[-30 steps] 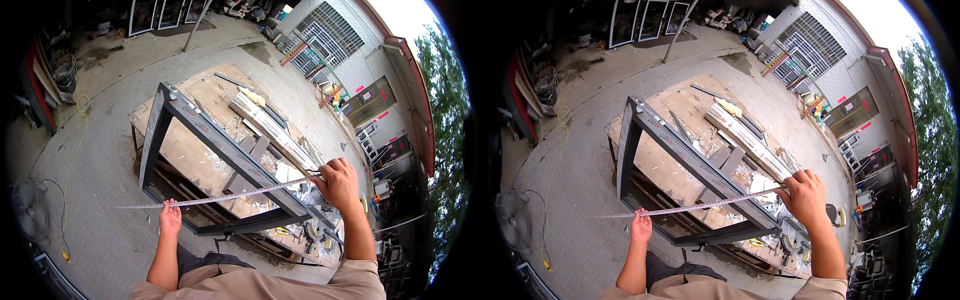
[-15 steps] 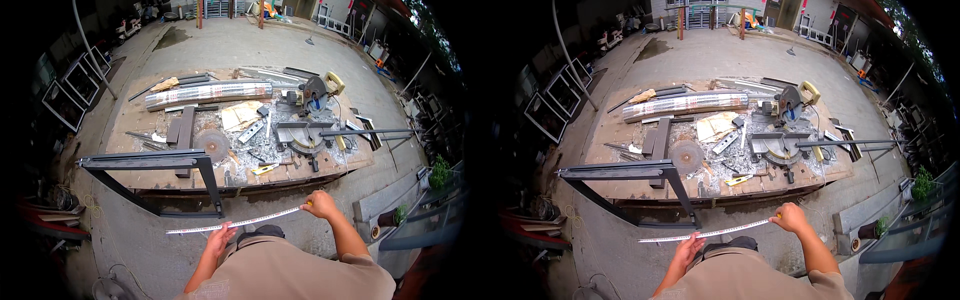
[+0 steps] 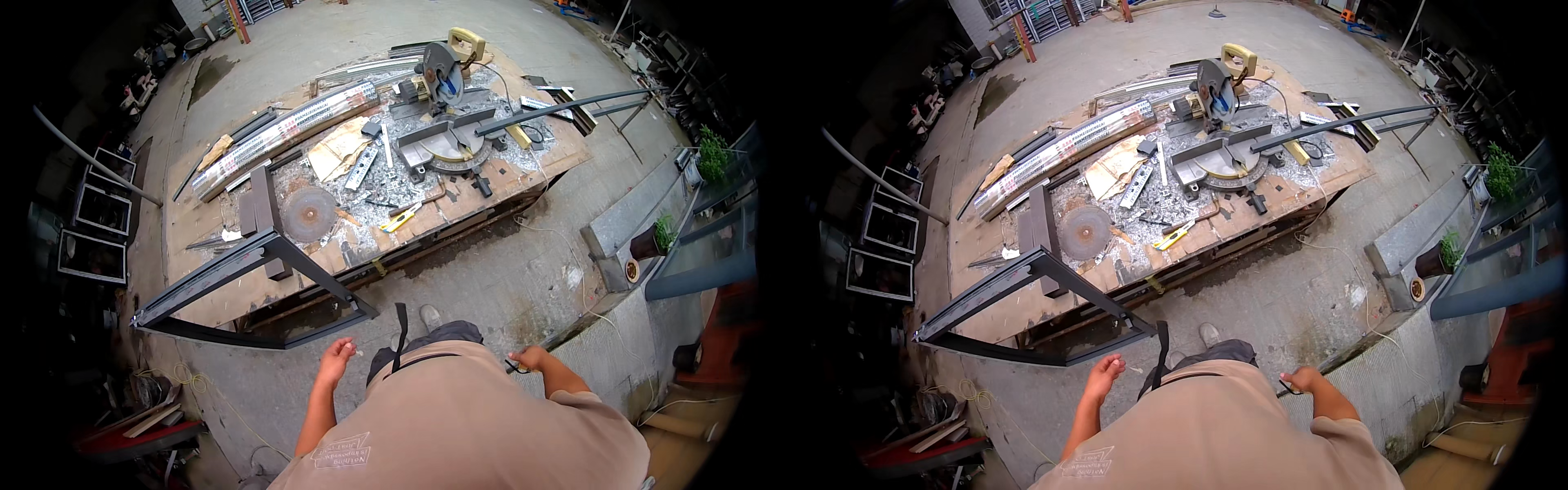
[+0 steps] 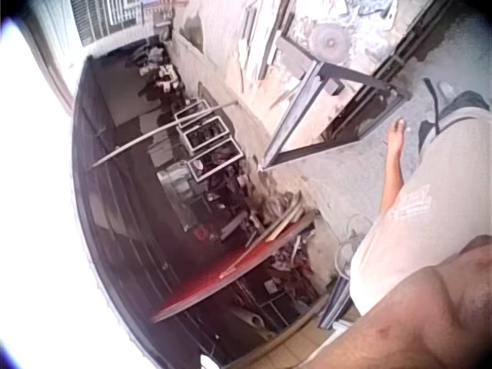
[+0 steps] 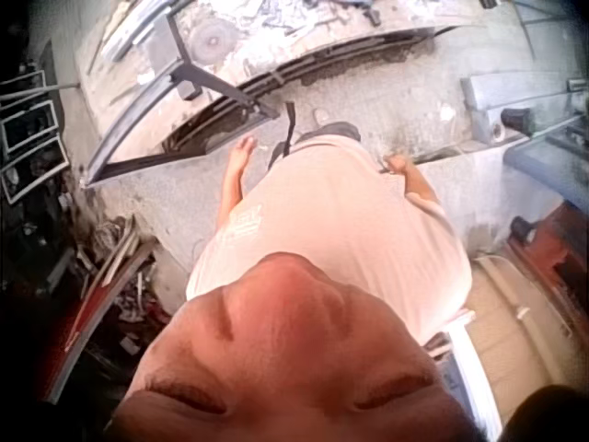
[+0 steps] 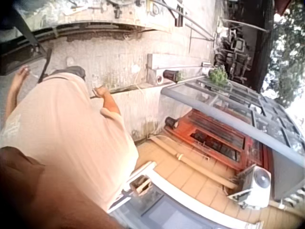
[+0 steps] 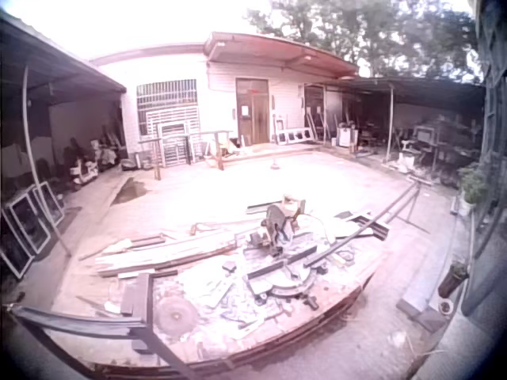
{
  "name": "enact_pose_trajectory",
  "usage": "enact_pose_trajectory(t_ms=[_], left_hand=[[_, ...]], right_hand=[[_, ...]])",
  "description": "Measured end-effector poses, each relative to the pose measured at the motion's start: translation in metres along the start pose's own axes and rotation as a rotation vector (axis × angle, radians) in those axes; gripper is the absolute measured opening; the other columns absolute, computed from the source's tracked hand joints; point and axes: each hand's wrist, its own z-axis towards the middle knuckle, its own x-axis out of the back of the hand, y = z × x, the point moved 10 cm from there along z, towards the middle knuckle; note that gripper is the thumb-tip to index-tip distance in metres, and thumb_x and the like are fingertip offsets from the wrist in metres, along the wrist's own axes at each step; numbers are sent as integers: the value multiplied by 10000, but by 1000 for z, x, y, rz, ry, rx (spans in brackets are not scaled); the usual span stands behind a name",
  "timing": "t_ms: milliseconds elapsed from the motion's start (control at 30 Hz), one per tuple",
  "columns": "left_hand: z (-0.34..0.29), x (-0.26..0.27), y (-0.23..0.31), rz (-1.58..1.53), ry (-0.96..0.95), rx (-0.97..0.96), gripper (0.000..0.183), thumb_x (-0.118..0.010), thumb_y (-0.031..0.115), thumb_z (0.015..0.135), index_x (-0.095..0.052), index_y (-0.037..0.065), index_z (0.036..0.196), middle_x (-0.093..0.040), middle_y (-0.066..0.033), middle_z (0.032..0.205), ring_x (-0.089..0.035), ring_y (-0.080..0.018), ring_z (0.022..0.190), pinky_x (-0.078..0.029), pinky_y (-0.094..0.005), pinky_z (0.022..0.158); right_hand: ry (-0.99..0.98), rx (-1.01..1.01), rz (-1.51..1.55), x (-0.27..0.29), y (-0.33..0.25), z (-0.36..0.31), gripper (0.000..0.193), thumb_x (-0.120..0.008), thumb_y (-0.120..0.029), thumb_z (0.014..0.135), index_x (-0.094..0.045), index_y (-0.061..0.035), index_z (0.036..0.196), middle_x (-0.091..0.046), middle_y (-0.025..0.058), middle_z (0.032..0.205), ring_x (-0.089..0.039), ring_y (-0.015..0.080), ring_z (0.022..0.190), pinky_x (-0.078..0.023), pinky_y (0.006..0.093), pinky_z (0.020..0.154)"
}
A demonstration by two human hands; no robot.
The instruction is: The person measures a metal frame using a tape measure, marks a long metal rail, and then cuts the rail using a miter saw. They then check the fit of the cut rail against the frame.
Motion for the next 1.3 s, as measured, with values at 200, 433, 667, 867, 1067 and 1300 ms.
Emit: enact_pose_trajectory(t_ms=[200,433,667,867,1067,1300], left_hand=[[3,13,-141,360,-37,170,415,-648,272,1020,-656,-4,1330,-755,-96,1070,-701,-179,951,-553,-342,870],[92,-103,-211,228,-427,300,416,-731,309,975,-709,5,1258,-775,-125,1083,-724,-177,949,-577,-344,860],[149,-172,-76,222,-113,264,331,-685,255,1016,-725,-5,1216,-778,-111,1023,-728,-195,906,-578,-340,837],[172,-238,8,606,-56,84,342,-684,296,997,-739,41,1218,-790,-122,1051,-743,-217,951,-567,-360,895],[211,-233,-1,799,-344,53,405,-670,402,969,-756,88,1210,-782,-152,1090,-742,-239,1023,-550,-374,940],[104,-313,499,395,-176,-776,224,-677,132,1008,-719,21,1197,-754,-104,1059,-714,-206,976,-548,-328,880]], right_hand=[[-98,-333,257,-56,79,-33,793,-621,-735,904,-792,28,1033,-750,262,1055,-735,345,951,-551,446,861],[58,-70,77,-6,59,41,738,-535,-695,933,-786,-22,1105,-720,253,1217,-676,396,1161,-507,453,1006],[137,-178,142,122,83,64,685,-555,-649,942,-761,-50,1202,-663,225,1360,-602,414,1297,-476,487,1077],[220,-61,106,203,116,121,610,-550,-567,982,-748,-41,1220,-671,234,1320,-634,411,1238,-491,483,1058],[129,112,197,214,63,149,581,-550,-560,1003,-778,-38,1119,-766,172,1122,-704,353,1089,-523,450,972],[-165,247,-20,127,43,160,607,-448,-580,1034,-803,-95,1118,-778,141,1140,-722,333,1033,-528,445,947]])
